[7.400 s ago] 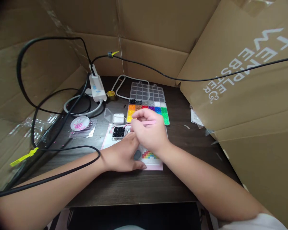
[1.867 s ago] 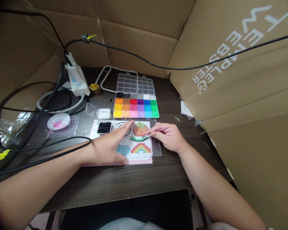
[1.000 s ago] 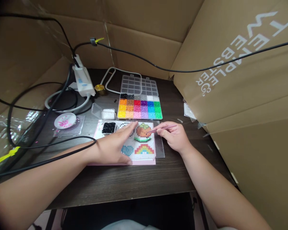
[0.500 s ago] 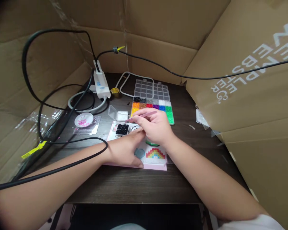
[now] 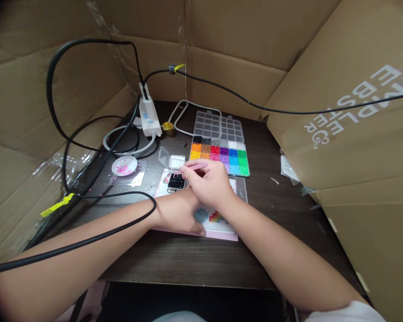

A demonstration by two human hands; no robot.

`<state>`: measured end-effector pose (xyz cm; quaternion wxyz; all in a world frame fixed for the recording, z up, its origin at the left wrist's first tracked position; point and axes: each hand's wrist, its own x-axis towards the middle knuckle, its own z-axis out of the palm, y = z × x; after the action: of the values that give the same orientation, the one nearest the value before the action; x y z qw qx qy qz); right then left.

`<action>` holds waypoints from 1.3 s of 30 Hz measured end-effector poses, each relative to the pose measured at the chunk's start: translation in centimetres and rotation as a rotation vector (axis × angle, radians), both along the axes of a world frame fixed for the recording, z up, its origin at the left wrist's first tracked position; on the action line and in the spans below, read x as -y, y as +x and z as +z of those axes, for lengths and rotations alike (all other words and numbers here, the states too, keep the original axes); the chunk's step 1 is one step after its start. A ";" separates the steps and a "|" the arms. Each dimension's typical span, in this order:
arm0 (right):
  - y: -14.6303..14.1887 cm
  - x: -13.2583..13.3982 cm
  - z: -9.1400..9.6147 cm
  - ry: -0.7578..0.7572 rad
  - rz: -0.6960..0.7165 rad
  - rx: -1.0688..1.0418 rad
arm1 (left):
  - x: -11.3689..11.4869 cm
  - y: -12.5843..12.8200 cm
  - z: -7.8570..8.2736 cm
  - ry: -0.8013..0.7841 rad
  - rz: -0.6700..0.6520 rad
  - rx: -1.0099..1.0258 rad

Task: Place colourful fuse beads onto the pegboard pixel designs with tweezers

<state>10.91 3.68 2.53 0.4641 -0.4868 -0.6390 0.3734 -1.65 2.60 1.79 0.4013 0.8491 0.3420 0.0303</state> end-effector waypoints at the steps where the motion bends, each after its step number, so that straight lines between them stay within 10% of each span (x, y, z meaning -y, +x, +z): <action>1: 0.1 0.0 0.1 -0.008 0.004 -0.004 | 0.0 0.0 -0.1 0.005 -0.001 0.005; 9: 1.5 -0.2 0.3 -0.051 -0.005 -0.088 | -0.1 0.0 -0.4 0.028 -0.028 0.085; 15: 8.0 0.6 0.4 0.003 -0.082 -0.203 | -0.3 0.0 -0.7 0.010 -0.039 0.017; 22: 14.9 4.4 -3.9 -0.070 -0.027 -0.175 | -0.4 0.1 -0.6 0.017 -0.068 -0.060; 39: 13.4 4.4 -3.8 -0.074 -0.120 0.056 | -0.6 0.4 -0.2 0.061 -0.056 -0.130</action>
<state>24.35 -0.72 -1.26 0.4493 -0.5514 -0.6071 0.3543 -1.26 3.22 1.62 0.3530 0.8703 0.3425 -0.0255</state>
